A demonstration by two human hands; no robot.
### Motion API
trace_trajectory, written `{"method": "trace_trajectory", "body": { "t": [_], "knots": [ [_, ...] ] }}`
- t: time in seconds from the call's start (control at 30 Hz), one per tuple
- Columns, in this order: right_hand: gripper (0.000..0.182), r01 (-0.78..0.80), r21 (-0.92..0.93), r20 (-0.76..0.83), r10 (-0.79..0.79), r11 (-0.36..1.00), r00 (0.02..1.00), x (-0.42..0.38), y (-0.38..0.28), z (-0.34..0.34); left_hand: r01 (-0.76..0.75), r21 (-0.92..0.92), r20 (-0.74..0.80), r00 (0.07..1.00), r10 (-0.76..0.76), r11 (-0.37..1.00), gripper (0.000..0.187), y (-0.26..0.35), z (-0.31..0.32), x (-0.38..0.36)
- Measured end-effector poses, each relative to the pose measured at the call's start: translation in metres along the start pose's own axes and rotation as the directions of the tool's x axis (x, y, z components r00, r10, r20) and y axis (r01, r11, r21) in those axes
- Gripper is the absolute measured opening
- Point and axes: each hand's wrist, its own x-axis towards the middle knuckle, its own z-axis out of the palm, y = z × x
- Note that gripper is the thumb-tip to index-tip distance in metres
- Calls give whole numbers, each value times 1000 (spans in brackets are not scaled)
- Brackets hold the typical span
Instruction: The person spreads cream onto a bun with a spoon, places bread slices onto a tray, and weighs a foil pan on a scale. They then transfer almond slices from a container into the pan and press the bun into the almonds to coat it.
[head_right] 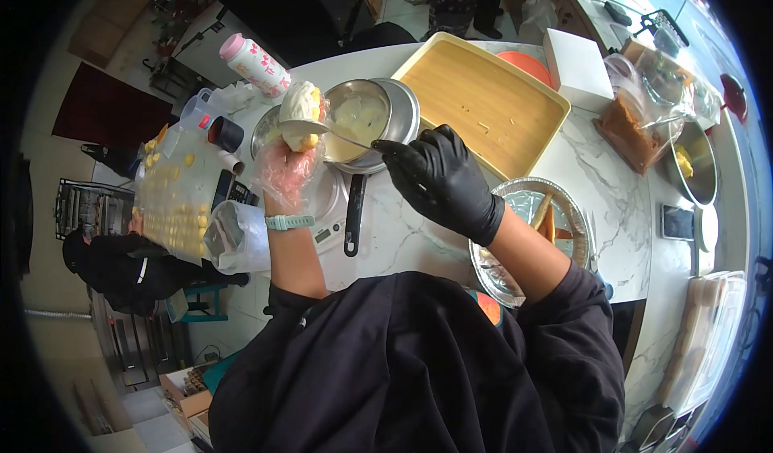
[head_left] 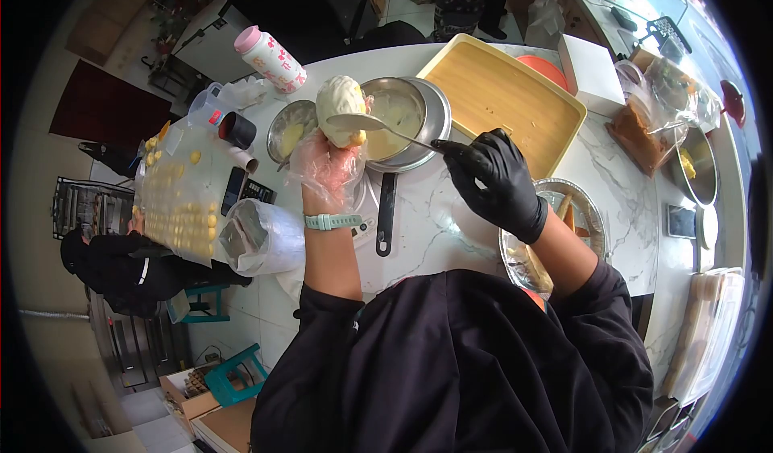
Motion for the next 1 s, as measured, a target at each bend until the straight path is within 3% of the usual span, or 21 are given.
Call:
{"method": "trace_trajectory", "body": {
  "t": [0.17,0.37,0.47,0.57,0.7,0.73,0.83,1.0],
  "knots": [
    [36,-42,35,-64,44,999,997,-1,6,2,120,-41,116,987,-115,992,37,-2,5,-5],
    [32,-131,107,-103,142,986,985,4,8,0,61,13,3,998,-62,998,35,-11,17,-9],
    [26,-199,231,-85,224,952,971,5,4,-3,52,75,-4,999,-52,996,34,-10,14,-9],
    [21,-530,439,230,479,726,847,-1,-2,-6,210,-19,202,958,-202,977,42,-11,9,-12],
    [19,-709,550,319,673,442,667,10,9,-8,246,-33,170,957,-237,969,37,-14,10,-18],
    [20,-708,531,317,666,465,675,13,16,-10,295,-85,165,946,-279,952,38,-15,13,-20],
    [21,-687,624,284,711,372,643,21,27,-11,429,-238,171,902,-397,872,40,-18,23,-24],
    [22,-707,560,399,607,432,687,21,14,-15,495,-212,302,853,-425,843,42,-12,12,-21]
  ]
}}
